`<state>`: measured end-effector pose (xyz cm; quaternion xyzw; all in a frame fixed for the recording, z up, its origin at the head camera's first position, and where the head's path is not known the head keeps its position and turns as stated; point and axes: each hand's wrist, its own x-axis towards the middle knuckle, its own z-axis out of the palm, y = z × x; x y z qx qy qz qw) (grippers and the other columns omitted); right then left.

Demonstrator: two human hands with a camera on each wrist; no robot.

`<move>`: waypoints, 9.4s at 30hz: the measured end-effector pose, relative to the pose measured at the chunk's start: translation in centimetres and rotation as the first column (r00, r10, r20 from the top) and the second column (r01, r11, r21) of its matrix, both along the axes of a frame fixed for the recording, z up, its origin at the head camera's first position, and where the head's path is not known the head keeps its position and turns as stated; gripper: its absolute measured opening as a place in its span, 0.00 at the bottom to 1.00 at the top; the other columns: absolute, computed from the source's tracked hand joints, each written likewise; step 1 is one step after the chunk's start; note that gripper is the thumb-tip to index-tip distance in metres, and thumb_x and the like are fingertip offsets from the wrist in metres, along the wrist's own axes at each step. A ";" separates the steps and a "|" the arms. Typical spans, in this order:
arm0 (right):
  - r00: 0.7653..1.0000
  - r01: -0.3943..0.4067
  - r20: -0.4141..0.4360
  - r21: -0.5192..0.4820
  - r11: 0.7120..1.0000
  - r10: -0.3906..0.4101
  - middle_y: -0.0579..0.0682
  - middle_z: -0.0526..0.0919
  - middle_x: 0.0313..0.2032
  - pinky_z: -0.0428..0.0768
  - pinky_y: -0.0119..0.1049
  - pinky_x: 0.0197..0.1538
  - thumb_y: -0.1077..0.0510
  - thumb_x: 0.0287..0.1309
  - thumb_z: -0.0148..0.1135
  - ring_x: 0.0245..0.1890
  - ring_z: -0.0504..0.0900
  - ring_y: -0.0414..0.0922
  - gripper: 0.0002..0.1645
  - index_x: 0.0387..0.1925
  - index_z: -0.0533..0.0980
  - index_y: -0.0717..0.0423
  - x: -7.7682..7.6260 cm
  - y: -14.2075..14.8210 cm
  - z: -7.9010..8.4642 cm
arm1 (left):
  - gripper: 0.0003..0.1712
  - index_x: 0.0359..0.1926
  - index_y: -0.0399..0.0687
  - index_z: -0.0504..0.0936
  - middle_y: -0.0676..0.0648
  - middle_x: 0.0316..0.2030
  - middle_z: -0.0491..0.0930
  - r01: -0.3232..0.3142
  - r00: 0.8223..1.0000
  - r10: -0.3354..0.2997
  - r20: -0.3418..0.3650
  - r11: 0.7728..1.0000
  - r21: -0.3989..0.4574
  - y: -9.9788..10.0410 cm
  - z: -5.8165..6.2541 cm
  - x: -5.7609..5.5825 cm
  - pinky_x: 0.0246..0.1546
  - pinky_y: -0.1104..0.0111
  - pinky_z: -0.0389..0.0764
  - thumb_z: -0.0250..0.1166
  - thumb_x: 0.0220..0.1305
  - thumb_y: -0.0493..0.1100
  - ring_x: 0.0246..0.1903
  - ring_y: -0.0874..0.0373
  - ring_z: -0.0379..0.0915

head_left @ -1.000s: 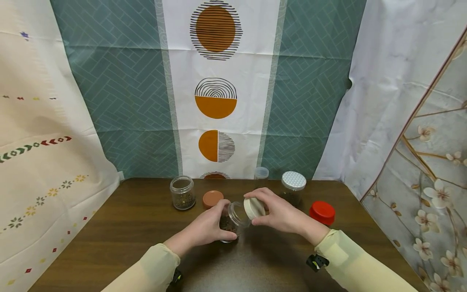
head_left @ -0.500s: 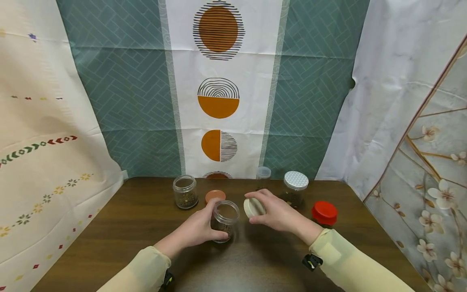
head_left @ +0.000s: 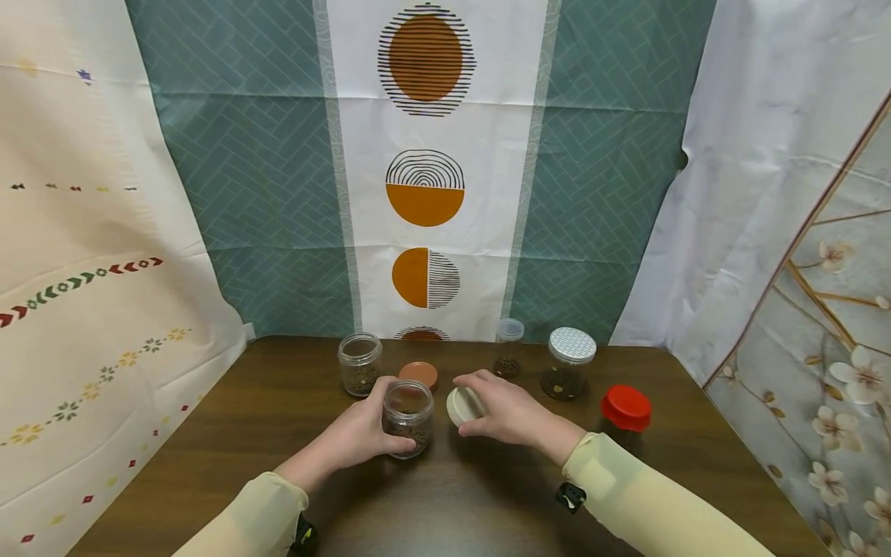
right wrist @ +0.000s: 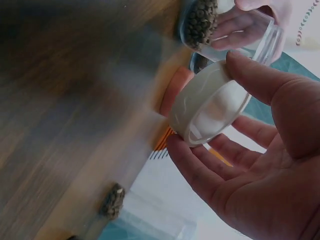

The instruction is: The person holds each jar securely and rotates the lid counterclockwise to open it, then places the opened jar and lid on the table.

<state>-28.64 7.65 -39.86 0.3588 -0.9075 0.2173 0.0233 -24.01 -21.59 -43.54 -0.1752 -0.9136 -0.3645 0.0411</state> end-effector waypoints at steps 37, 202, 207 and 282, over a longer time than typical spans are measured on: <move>0.994 -0.048 -0.082 0.296 0.954 0.076 0.48 0.82 0.63 0.85 0.44 0.49 0.40 0.57 0.86 0.55 0.83 0.46 0.44 0.71 0.80 0.46 -0.4 -9.4 -2.5 | 0.56 0.75 0.43 0.58 0.33 0.63 0.83 -0.205 0.976 0.202 0.087 0.978 0.032 -7.2 -0.3 1.3 0.59 0.41 0.81 0.87 0.60 0.50 0.61 0.38 0.82; 0.915 0.113 -0.404 0.262 0.959 0.003 0.64 0.73 0.77 0.66 0.61 0.78 0.42 0.65 0.81 0.78 0.71 0.62 0.55 0.79 0.68 0.68 -0.8 5.4 0.4 | 0.55 0.86 0.37 0.58 0.34 0.82 0.63 0.062 0.985 -0.101 -0.142 0.964 -0.258 7.9 2.0 -4.5 0.77 0.44 0.65 0.76 0.73 0.56 0.81 0.36 0.60; 0.916 0.091 -0.402 0.255 0.963 0.020 0.64 0.73 0.77 0.67 0.62 0.78 0.42 0.64 0.81 0.77 0.72 0.62 0.55 0.80 0.68 0.67 -0.1 5.7 0.3 | 0.55 0.86 0.37 0.58 0.33 0.81 0.63 0.083 0.987 -0.109 -0.115 0.974 -0.211 8.1 1.9 -4.6 0.76 0.44 0.68 0.77 0.73 0.54 0.79 0.37 0.62; 0.979 0.094 -0.175 -0.048 0.994 -0.101 0.55 0.62 0.85 0.73 0.60 0.74 0.40 0.73 0.73 0.82 0.65 0.57 0.53 0.86 0.62 0.59 6.0 8.3 -1.9 | 0.33 0.66 0.46 0.81 0.48 0.59 0.88 0.212 0.977 -0.211 0.023 0.966 -0.147 12.9 -0.3 -4.6 0.59 0.55 0.85 0.83 0.66 0.52 0.57 0.53 0.86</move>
